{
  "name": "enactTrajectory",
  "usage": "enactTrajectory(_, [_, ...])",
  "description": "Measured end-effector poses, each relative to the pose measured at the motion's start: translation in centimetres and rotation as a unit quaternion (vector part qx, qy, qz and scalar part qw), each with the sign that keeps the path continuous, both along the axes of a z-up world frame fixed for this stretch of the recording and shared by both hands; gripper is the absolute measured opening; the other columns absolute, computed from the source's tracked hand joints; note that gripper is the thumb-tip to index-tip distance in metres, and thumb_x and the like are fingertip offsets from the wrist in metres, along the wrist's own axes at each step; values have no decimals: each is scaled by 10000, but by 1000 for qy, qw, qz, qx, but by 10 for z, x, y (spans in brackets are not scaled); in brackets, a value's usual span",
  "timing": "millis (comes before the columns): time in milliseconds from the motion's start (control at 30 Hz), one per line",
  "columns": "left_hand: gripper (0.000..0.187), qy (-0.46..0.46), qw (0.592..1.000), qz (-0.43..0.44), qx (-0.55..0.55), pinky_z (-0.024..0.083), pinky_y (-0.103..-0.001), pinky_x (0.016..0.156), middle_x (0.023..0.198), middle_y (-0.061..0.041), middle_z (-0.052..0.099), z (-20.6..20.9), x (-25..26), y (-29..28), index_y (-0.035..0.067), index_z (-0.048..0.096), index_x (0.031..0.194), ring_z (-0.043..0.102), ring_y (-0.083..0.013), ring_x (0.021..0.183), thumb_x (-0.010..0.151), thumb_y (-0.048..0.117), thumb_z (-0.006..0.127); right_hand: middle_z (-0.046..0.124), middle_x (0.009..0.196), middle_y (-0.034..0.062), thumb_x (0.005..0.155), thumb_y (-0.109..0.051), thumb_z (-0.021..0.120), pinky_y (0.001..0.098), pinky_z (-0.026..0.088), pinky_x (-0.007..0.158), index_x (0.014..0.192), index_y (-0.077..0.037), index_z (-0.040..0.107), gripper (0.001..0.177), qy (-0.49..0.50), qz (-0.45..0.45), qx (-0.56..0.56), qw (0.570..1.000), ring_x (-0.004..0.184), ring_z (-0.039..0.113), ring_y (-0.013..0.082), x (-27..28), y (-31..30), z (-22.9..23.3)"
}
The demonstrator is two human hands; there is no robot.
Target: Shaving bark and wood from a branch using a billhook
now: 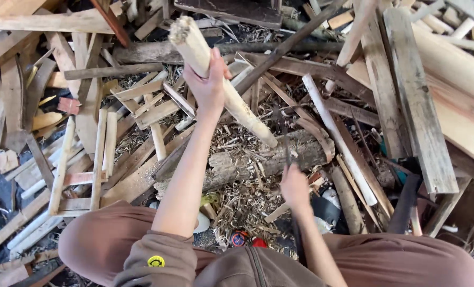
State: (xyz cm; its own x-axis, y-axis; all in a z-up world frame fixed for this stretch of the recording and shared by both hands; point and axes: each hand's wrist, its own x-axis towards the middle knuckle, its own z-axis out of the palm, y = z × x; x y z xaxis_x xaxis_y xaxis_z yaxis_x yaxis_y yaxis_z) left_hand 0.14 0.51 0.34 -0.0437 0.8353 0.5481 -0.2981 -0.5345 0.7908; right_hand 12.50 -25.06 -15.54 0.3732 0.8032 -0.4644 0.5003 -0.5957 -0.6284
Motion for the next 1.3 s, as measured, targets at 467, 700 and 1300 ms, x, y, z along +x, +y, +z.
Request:
enactTrajectory(467, [104, -7, 998, 46, 35, 523, -220, 512, 617, -20, 660, 5, 15, -16, 101, 624, 1027, 653, -97, 493, 959, 153, 683, 717, 921, 338, 1100, -311, 369, 634, 562, 827, 1131, 12, 592, 394, -127, 43, 28, 991, 954, 716, 512, -2, -1, 32])
enactTrajectory(700, [96, -33, 995, -76, 58, 529, -266, 515, 605, -71, 644, -3, -11, -41, 43, 646, 973, 655, -156, 490, 940, 113, 703, 727, 910, 288, 1074, -225, 342, 579, 584, 775, 1233, 94, 602, 441, -24, 46, -104, 993, 854, 752, 441, 5, -10, -73])
enactTrajectory(1300, [236, -131, 987, 32, 91, 576, -287, 576, 712, -18, 581, -31, -138, -163, 158, 480, 967, 605, -139, 524, 999, 342, 625, 622, 638, 201, 1081, -214, 401, 421, 556, 531, 1176, 23, 602, 324, 143, -102, 56, 983, 511, 684, 322, 31, -19, 55])
